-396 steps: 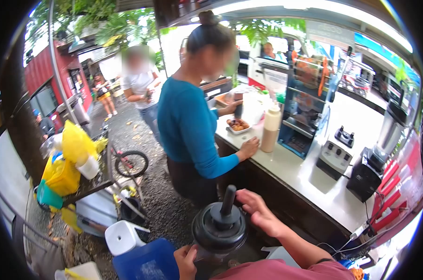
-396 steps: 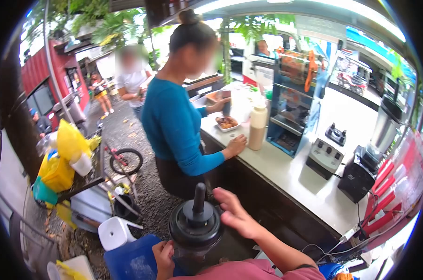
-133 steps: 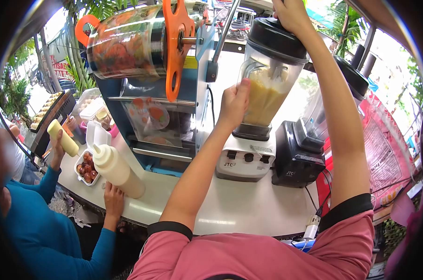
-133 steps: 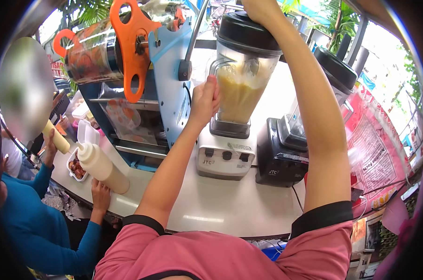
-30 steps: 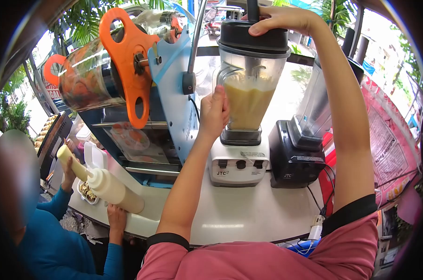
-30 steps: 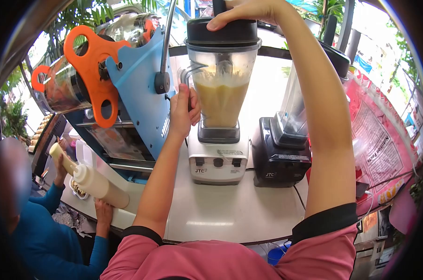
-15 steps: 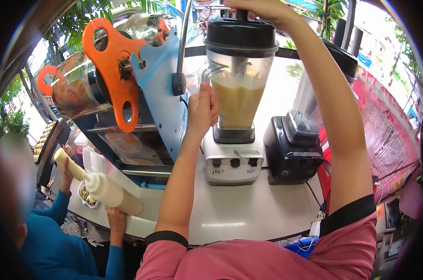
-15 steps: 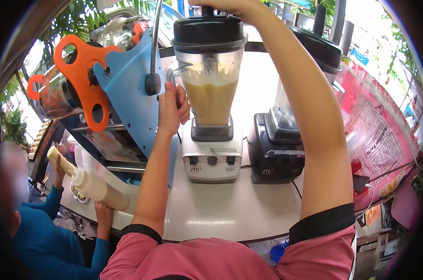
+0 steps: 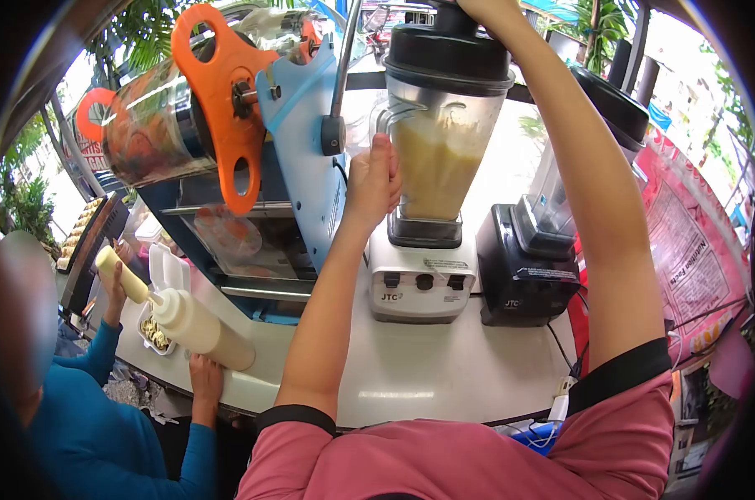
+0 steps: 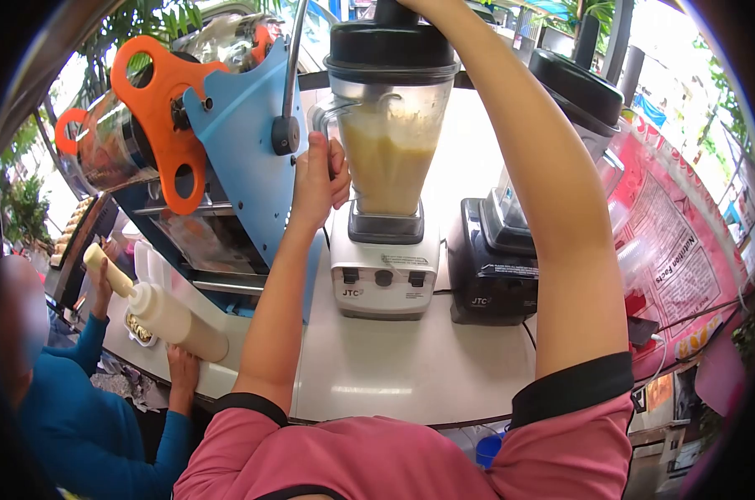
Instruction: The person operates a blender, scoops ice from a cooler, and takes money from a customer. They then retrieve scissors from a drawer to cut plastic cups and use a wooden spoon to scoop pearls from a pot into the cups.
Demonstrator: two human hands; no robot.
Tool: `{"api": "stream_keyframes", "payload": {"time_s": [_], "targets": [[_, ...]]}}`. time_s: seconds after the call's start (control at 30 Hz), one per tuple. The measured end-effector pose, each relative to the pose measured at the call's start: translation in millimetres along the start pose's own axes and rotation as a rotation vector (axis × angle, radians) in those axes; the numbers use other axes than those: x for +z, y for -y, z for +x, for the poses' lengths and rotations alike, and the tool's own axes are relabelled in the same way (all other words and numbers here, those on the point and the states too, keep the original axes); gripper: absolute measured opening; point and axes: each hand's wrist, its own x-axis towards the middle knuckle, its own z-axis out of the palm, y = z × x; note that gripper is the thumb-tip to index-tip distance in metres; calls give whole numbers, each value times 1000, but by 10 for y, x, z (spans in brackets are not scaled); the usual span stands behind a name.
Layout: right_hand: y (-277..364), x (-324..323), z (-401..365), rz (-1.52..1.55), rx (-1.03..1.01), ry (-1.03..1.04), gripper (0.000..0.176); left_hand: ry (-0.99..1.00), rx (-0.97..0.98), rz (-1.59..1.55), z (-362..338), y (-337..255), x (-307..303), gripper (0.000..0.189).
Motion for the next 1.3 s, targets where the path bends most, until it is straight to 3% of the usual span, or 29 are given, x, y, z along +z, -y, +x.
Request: {"api": "stream_keyframes", "payload": {"time_s": [0.1, 0.13, 0.23, 0.27, 0.37, 0.4, 0.5, 0.53, 0.63, 0.73, 0.83, 0.97, 1.0, 1.13, 1.23, 1.27, 1.3], "targets": [[182, -42, -143, -44, -267, 142, 43, -1, -6, -11, -19, 30, -12, 58], [271, -76, -163, -62, -131, 341, 41, 2, 1, -4, -16, 39, -18, 58], [323, -158, -124, 85, 216, 408, 39, 11, -1, 51, -20, 10, -1, 60], [-69, 49, 29, -25, -19, 108, 38, 8, -6, 75, -26, -6, 3, 61], [21, 18, -43, -100, -255, 2, 40, 13, 5, 71, -25, -9, 16, 61], [110, 7, -91, -91, -264, 166, 43, 11, 2, 70, -44, 5, 18, 61], [418, -231, -230, 154, 203, 385, 46, 7, 0, 68, -37, 0, 24, 60], [315, -71, -126, -162, 17, 114, 49, 1, -4, 64, -35, -6, 28, 60], [182, -53, -103, -46, -50, -15, 51, -7, 0, 60, -25, -8, 19, 60], [28, 98, -53, -148, -186, 181, 50, 9, 0, 52, -29, 30, 8, 59], [298, -97, -54, -19, 253, 230, 49, 10, 10, -3, -6, 20, 8, 58], [191, -29, 18, -137, -100, -47, 43, -8, -7, -34, -28, 19, 12, 58], [185, -18, -64, -32, -295, 33, 37, -8, -14, -36, -43, 22, 15, 57], [180, -76, -36, -50, -117, 443, 37, 8, -20, -45, -35, 10, 12, 57], [-20, 77, 515, 104, -18, 674, 32, 5, -16, -38, -26, 34, -1, 57], [-88, 184, 762, 40, 1, 661, 25, 2, -16, -33, -32, 41, -1, 57], [-26, 240, 822, 164, 30, 561, 24, 4, -22, -42, -39, 40, 3, 56]]}}
